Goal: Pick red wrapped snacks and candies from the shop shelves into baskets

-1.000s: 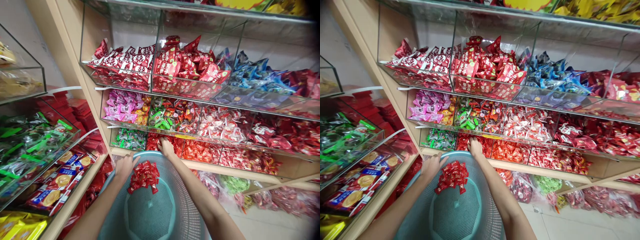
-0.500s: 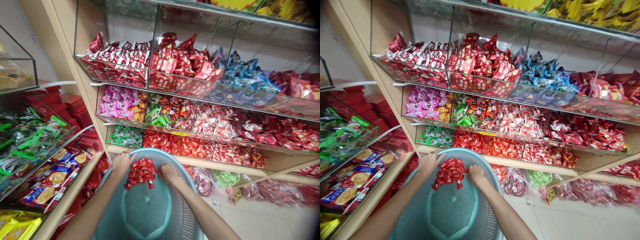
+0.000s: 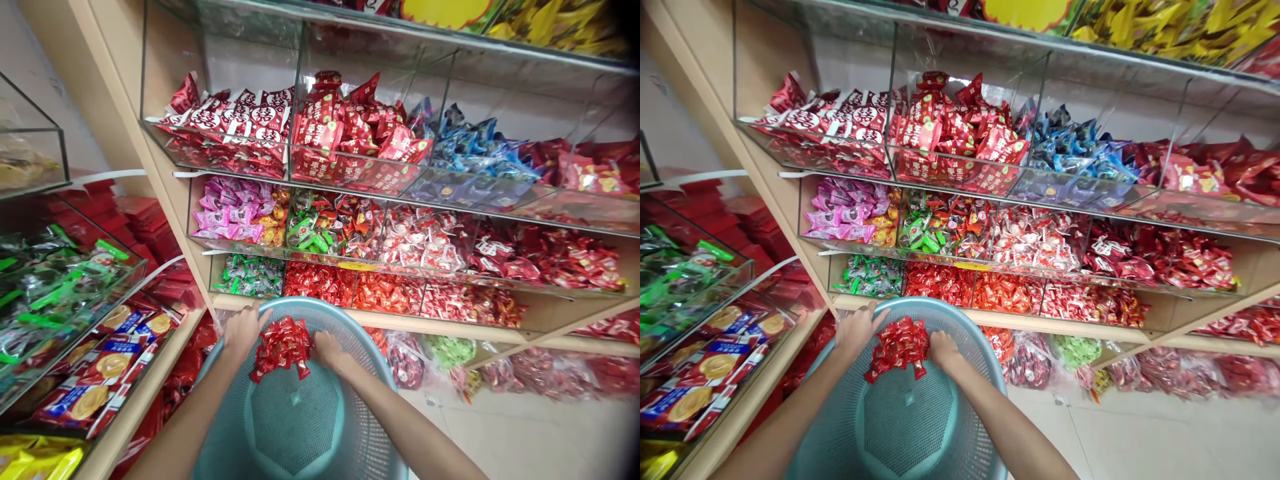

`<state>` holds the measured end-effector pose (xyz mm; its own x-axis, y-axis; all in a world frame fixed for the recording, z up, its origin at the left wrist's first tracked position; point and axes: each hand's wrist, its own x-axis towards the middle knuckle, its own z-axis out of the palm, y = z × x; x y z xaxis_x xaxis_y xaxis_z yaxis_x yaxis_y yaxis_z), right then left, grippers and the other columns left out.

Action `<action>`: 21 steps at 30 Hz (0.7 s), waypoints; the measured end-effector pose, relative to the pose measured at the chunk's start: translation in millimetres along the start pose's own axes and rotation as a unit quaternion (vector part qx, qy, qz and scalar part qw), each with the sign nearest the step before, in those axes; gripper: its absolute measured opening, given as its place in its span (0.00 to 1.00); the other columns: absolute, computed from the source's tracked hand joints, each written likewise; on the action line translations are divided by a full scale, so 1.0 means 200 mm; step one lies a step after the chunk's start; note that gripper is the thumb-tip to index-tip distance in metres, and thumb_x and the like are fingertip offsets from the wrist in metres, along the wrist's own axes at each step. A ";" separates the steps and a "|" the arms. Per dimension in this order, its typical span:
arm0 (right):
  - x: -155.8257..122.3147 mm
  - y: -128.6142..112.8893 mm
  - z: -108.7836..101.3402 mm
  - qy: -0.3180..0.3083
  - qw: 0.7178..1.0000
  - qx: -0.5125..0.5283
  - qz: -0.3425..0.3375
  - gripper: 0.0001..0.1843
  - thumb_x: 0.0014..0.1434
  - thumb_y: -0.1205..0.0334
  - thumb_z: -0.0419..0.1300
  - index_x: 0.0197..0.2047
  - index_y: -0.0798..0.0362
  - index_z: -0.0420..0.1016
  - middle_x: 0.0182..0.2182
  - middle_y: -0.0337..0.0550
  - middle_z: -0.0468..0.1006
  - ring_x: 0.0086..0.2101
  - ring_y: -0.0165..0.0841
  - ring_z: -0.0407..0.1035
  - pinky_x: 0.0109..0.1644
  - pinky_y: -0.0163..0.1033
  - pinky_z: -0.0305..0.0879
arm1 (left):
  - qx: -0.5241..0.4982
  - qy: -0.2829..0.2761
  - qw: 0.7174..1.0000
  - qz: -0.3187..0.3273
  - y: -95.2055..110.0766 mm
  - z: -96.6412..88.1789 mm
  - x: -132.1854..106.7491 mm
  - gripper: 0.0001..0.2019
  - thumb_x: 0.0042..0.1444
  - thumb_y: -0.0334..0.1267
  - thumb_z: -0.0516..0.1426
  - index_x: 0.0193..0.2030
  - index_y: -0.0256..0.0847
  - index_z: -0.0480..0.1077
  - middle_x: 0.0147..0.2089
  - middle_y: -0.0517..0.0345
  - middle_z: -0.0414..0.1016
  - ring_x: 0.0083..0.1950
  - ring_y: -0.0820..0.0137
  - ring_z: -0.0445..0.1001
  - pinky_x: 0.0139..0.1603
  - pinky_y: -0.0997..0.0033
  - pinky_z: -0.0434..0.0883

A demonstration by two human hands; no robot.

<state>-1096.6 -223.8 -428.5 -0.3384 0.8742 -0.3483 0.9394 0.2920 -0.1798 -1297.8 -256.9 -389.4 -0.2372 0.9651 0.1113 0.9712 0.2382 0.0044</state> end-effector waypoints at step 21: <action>0.35 0.17 -0.49 0.143 0.978 -0.099 -0.115 0.20 0.56 0.74 0.44 0.50 0.49 0.64 0.47 0.49 0.63 0.44 0.35 0.64 0.39 0.36 0.59 | 0.007 -0.030 0.999 -0.014 0.00 -0.01 0.02 0.25 0.58 0.52 0.37 0.48 0.38 0.64 0.35 0.46 0.74 0.37 0.60 0.74 0.34 0.68 0.66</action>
<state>-1083.6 -114.0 -368.8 -0.5391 0.8411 -0.0440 0.8423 0.5382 -0.0307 -1299.5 -252.5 -387.5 -0.2659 0.9626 0.0509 0.9638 0.2666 -0.0079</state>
